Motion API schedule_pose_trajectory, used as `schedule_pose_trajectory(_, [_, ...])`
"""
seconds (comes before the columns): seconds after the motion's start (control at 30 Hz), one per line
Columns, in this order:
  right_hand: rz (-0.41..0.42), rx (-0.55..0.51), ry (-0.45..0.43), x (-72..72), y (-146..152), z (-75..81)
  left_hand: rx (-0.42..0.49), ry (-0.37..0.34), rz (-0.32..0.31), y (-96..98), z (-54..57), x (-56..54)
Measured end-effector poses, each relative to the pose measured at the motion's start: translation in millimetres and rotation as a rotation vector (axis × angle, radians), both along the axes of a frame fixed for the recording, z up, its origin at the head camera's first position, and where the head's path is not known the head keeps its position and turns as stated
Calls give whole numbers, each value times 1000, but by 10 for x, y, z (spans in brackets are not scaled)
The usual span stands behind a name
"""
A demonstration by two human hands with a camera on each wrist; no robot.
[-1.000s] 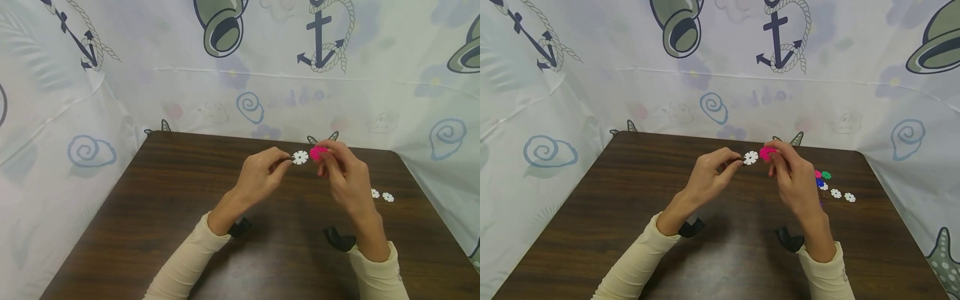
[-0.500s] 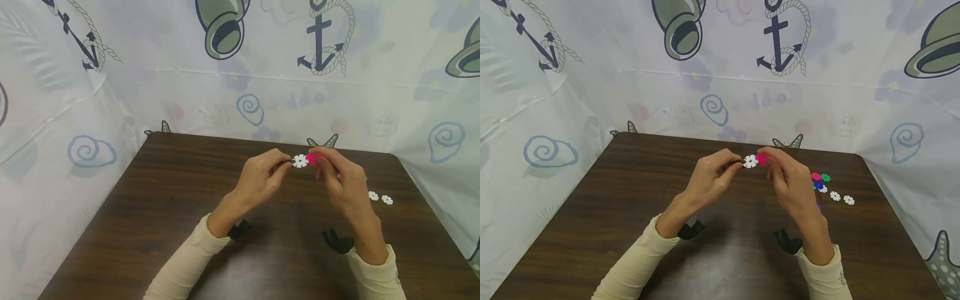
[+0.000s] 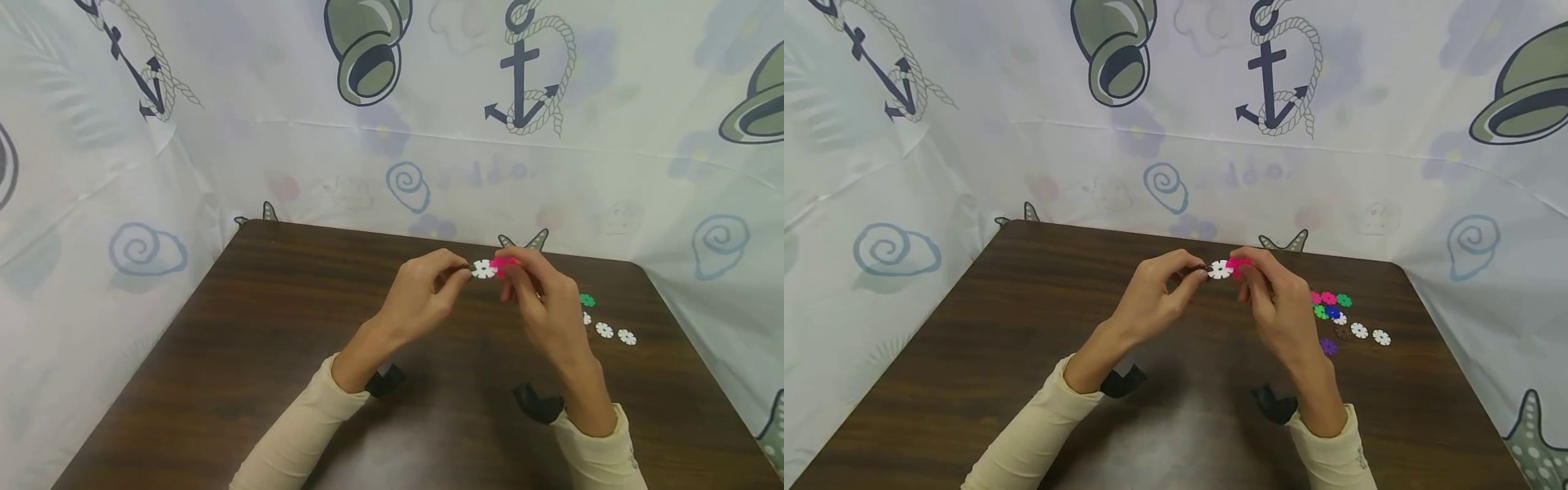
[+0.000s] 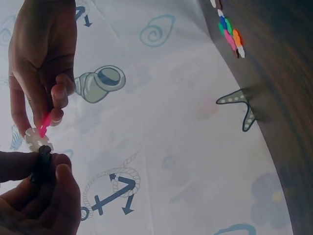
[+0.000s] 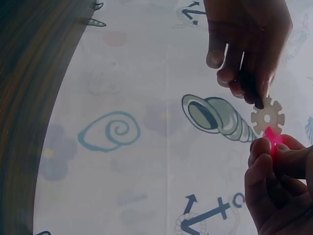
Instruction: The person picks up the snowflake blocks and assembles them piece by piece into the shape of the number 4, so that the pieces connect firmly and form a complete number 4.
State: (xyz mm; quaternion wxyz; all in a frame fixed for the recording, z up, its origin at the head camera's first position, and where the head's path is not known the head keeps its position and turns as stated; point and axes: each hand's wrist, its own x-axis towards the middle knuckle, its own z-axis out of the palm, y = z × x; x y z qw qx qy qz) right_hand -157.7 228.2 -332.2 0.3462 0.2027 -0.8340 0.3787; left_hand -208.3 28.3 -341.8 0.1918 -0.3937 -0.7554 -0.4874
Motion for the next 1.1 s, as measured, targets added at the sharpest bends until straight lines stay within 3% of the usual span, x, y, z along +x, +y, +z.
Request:
schedule_pose_trajectory(0.17, [0,-10,-17,-4,-9,-8,-12,-181,-24,-14,-14,1])
schedule_pose_trajectory(0.3, [-6,-7,-35,-7,-17,-17,7,-358,-87,-28,-29,0])
schedule_pose_trajectory(0.53, [3,48,-75,-3,-8,-31,133,-594,-210,-8,-16,-22])
schedule_pose_trajectory(0.67, [9,90,-111,-11,2,-41,179,-638,-245,-9,9,-35])
schedule_pose_trajectory(0.87, [-1,117,-190,-32,123,-24,213,-654,-220,-13,19,-53])
schedule_pose_trajectory(1.1, [-198,86,-319,-53,542,20,242,-691,-216,-7,30,-46])
